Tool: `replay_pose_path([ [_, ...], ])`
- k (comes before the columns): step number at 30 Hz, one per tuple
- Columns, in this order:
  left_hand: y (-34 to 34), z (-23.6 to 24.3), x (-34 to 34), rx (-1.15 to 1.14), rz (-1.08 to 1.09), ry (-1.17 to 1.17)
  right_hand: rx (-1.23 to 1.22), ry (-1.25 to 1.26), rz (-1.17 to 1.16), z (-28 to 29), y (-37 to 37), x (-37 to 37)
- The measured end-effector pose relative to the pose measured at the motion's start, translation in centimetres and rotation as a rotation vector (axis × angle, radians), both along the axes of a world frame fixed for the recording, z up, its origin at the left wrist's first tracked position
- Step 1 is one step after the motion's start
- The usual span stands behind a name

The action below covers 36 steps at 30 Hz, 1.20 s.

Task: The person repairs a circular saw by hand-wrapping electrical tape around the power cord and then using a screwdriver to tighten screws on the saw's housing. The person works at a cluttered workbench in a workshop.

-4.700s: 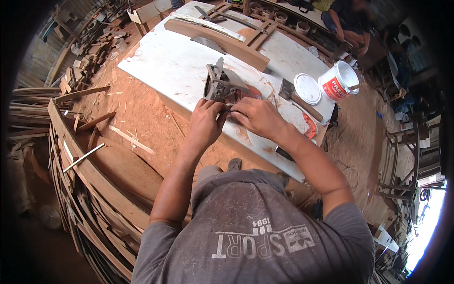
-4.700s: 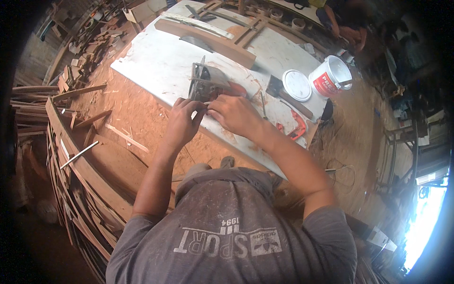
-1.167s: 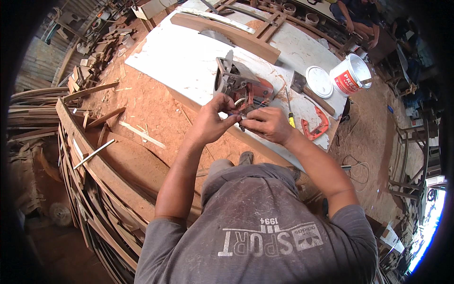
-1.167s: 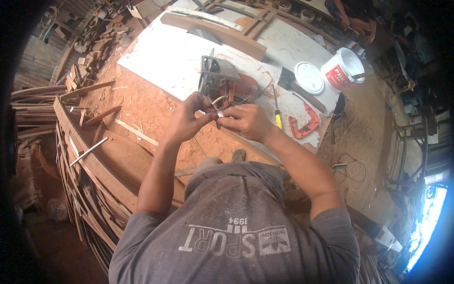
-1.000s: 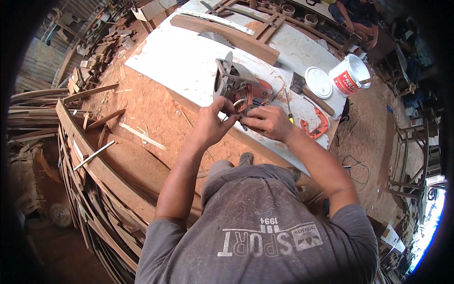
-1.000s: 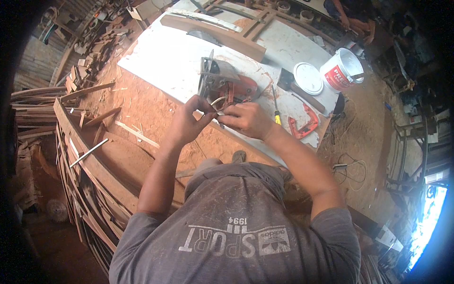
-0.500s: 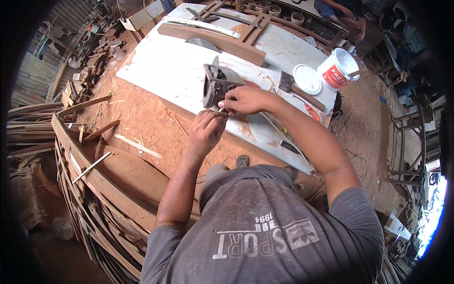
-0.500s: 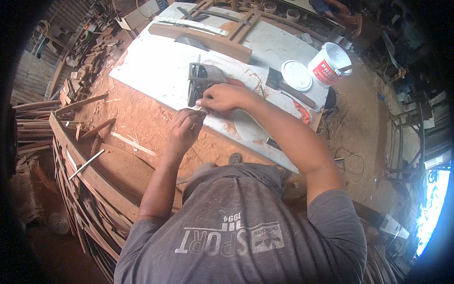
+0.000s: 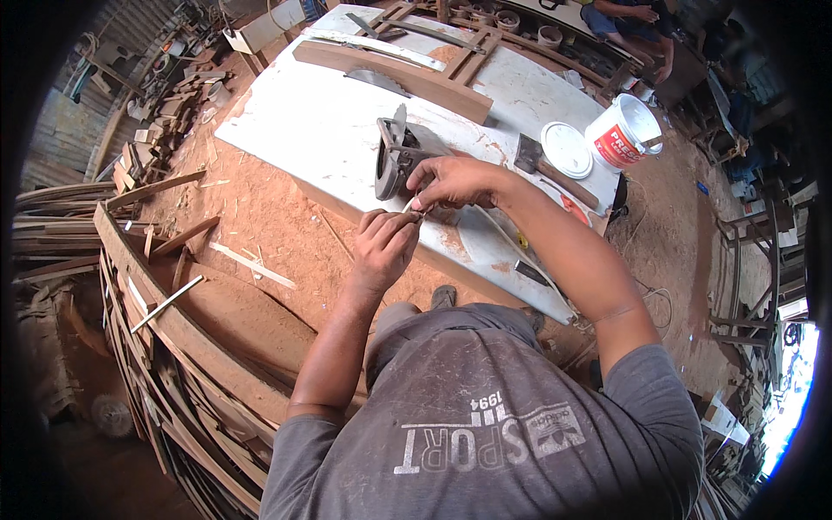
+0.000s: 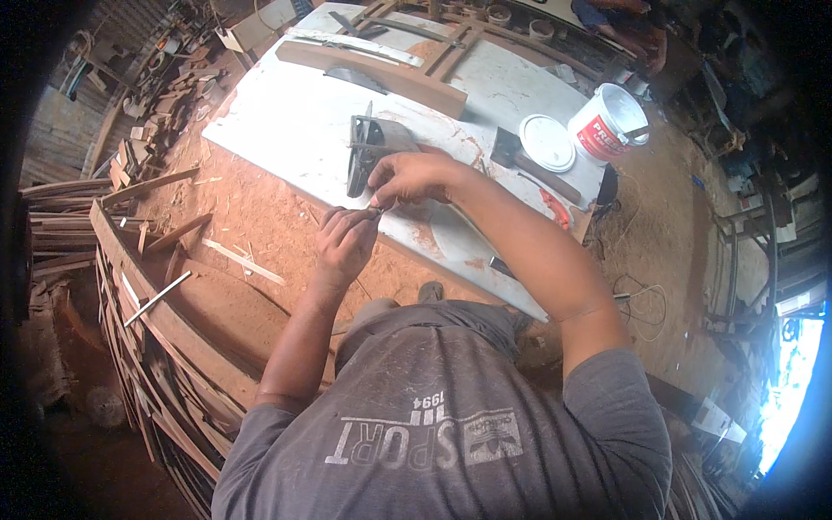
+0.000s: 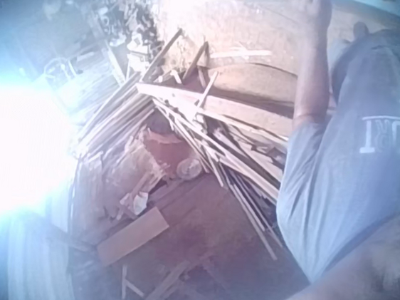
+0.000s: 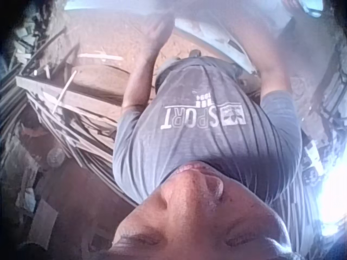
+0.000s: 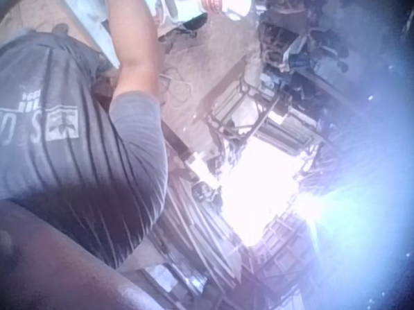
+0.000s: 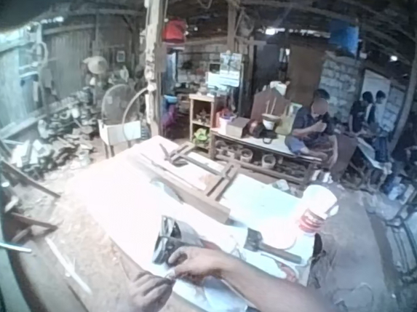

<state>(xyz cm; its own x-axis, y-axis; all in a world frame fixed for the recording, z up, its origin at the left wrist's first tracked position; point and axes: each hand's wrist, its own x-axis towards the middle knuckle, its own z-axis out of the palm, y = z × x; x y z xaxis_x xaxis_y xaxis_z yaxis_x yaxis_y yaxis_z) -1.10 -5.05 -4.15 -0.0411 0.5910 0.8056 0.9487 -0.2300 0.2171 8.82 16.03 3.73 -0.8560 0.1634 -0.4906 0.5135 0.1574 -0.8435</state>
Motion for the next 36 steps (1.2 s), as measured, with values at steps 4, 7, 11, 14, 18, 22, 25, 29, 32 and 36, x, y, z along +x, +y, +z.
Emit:
replay_pose_path([
  [4, 0.0, -0.5, -0.1, 0.016, -0.011, -0.019, -0.138, 0.125, -0.156, -0.3, -0.7, 0.8],
  [7, 0.1, -0.1, 0.0, 0.026, -0.012, -0.054, -0.197, 0.196, -0.206, -1.5, -0.7, 1.0],
  [11, 0.1, -0.3, 0.4, 0.048, 0.043, -0.201, -0.246, 0.227, -0.242, -1.3, -0.9, 1.0],
  [14, 0.4, -0.5, 0.5, 0.073, 0.093, -0.314, -0.271, 0.259, -0.259, -0.2, -1.1, 1.0],
  [18, 0.9, 0.6, 0.4, 0.08, 0.125, -0.358, -0.277, 0.295, -0.274, 0.5, -1.0, 1.1],
  [22, 1.0, 1.3, 0.3, 0.049, 0.138, -0.374, -0.183, 0.33, -0.255, 1.6, -1.2, 1.2],
  [25, 1.2, 2.0, 0.3, 0.013, 0.124, -0.356, -0.136, 0.336, -0.266, 2.2, -1.6, 1.0],
  [29, 1.1, 2.6, -0.1, -0.05, 0.107, -0.331, -0.077, 0.366, -0.273, 2.6, -1.9, 1.1],
  [32, 1.0, 2.9, -0.3, -0.083, 0.069, -0.381, -0.03, 0.487, -0.267, 1.4, -2.0, 1.7],
  [36, 0.6, 3.0, 0.4, -0.151, 0.069, -0.526, 0.437, 0.714, -0.129, -0.8, -2.1, 3.9],
])
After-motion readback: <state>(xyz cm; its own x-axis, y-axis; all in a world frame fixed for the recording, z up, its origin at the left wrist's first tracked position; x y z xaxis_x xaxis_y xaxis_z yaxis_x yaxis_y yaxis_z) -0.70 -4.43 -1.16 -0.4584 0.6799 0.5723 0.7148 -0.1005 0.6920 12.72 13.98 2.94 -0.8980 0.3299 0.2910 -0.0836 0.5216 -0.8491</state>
